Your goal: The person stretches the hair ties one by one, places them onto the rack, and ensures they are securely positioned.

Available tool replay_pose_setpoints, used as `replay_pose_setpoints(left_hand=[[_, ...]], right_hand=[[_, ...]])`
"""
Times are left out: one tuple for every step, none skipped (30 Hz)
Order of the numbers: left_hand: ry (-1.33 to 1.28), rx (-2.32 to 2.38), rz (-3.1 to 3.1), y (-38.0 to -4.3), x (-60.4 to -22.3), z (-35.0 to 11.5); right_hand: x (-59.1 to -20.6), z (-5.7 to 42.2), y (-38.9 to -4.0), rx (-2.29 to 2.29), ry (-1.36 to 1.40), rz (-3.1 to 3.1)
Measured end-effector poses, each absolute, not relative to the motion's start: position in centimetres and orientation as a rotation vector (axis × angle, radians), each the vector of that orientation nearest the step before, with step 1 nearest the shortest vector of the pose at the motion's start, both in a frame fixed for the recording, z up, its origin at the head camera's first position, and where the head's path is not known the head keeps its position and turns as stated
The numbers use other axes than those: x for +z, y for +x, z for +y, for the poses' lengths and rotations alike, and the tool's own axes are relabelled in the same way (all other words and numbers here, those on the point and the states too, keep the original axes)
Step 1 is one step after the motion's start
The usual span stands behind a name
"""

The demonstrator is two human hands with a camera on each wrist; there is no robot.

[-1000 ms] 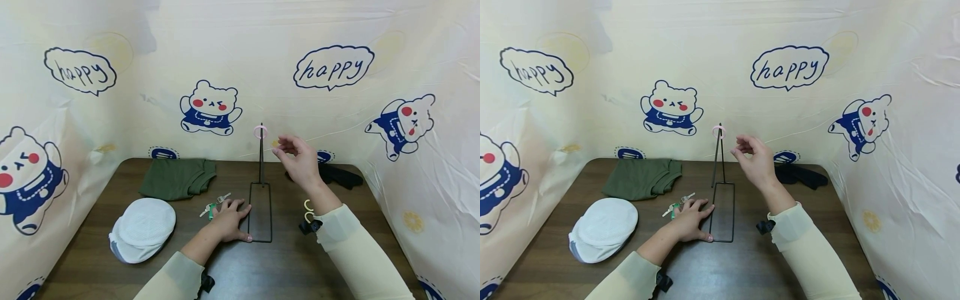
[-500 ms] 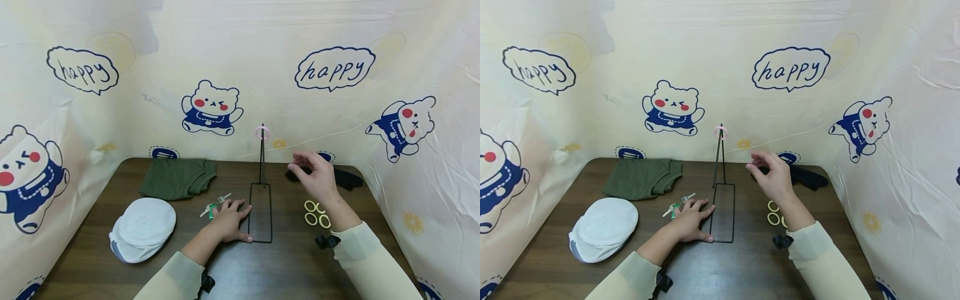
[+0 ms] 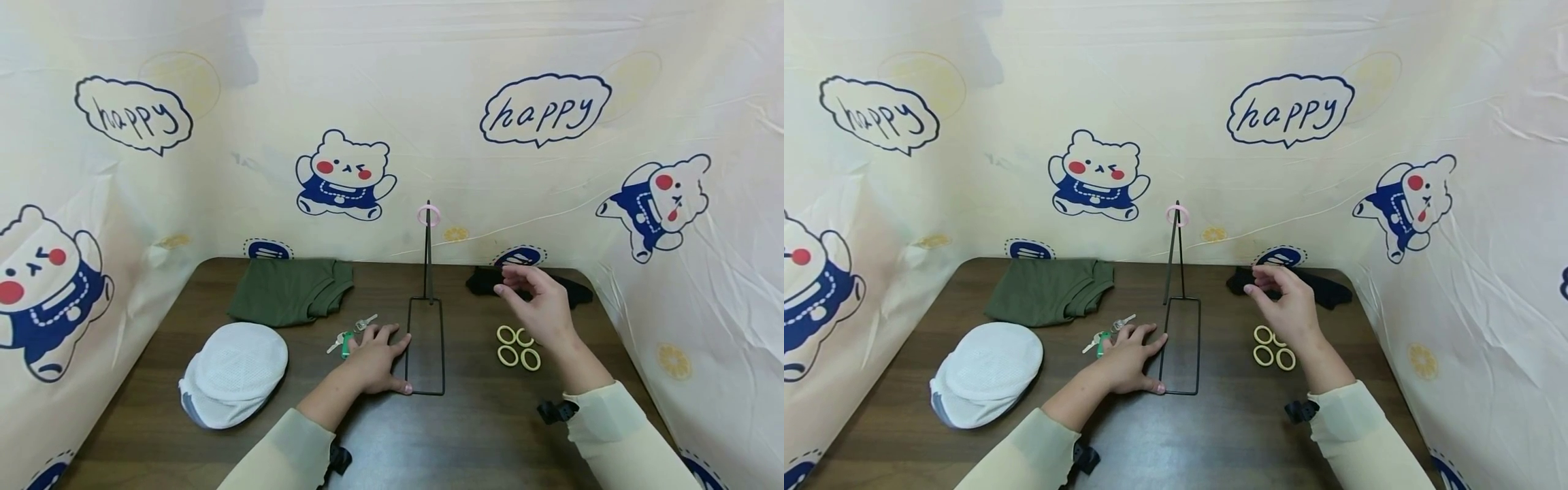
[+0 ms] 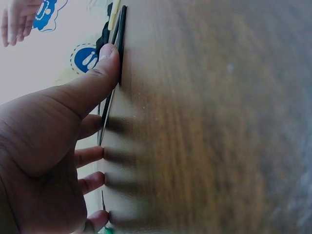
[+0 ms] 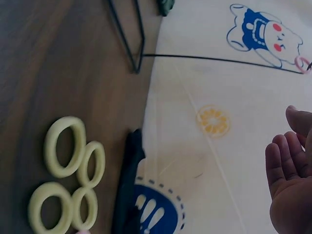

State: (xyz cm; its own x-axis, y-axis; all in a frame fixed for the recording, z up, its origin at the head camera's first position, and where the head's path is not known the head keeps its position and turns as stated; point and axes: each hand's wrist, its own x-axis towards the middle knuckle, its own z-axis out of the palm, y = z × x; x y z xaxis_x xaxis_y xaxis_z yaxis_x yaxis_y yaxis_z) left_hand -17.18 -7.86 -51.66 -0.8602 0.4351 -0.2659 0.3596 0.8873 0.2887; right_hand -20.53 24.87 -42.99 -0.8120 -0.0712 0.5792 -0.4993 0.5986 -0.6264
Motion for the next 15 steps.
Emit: replay_pose_setpoints(left_hand=[[0.59,0.325,2.729,-17.2,-51.6,-7.9],[0.588,0.319,2.728,-17.2,-51.7,-7.9],[0.586,0.316,2.728,-17.2,-51.7,-7.9],[0.585,0.311,2.728,-17.2,-51.7,-7.9],[0.584,0.306,2.728,-17.2,-51.8,-7.9],[0.584,0.299,2.729,-17.2,-51.8,-7.9],[0.584,0.3,2.73,-17.2,-51.8,-7.9],[0.586,0.3,2.732,-17.3,-51.8,-7.9],[0.588,0.301,2.733,-17.3,-51.9,-7.9],[0.589,0.299,2.734,-17.3,-51.9,-7.9],[0.591,0.299,2.734,-17.3,-51.9,-7.9],[0.591,0.297,2.734,-17.3,-51.9,-7.9],[0.591,0.294,2.735,-17.3,-51.9,-7.9],[0.592,0.291,2.736,-17.4,-51.9,-7.9],[0.592,0.288,2.737,-17.4,-52.0,-7.9]], right_hand=[[-43.2,25.1,-20.4,1.121,0.443,-2.335],[-43.4,25.4,-20.3,1.114,0.434,-2.349],[-43.5,25.7,-20.2,1.105,0.425,-2.363],[-43.7,26.0,-20.0,1.092,0.419,-2.379],[-43.9,26.3,-19.9,1.081,0.413,-2.393],[-44.0,26.6,-19.8,1.071,0.409,-2.404],[-44.2,26.9,-19.7,1.061,0.408,-2.413],[-44.4,27.2,-19.7,1.053,0.409,-2.424],[-44.6,27.6,-19.6,1.043,0.409,-2.437],[-44.8,27.9,-19.5,1.032,0.407,-2.451],[-45.0,28.2,-19.5,1.032,0.403,-2.467],[-45.3,28.6,-19.4,1.025,0.399,-2.488],[-45.5,28.9,-19.4,1.021,0.391,-2.513],[-45.8,29.2,-19.4,1.015,0.38,-2.54],[-46.1,29.5,-19.4,1.009,0.369,-2.565]])
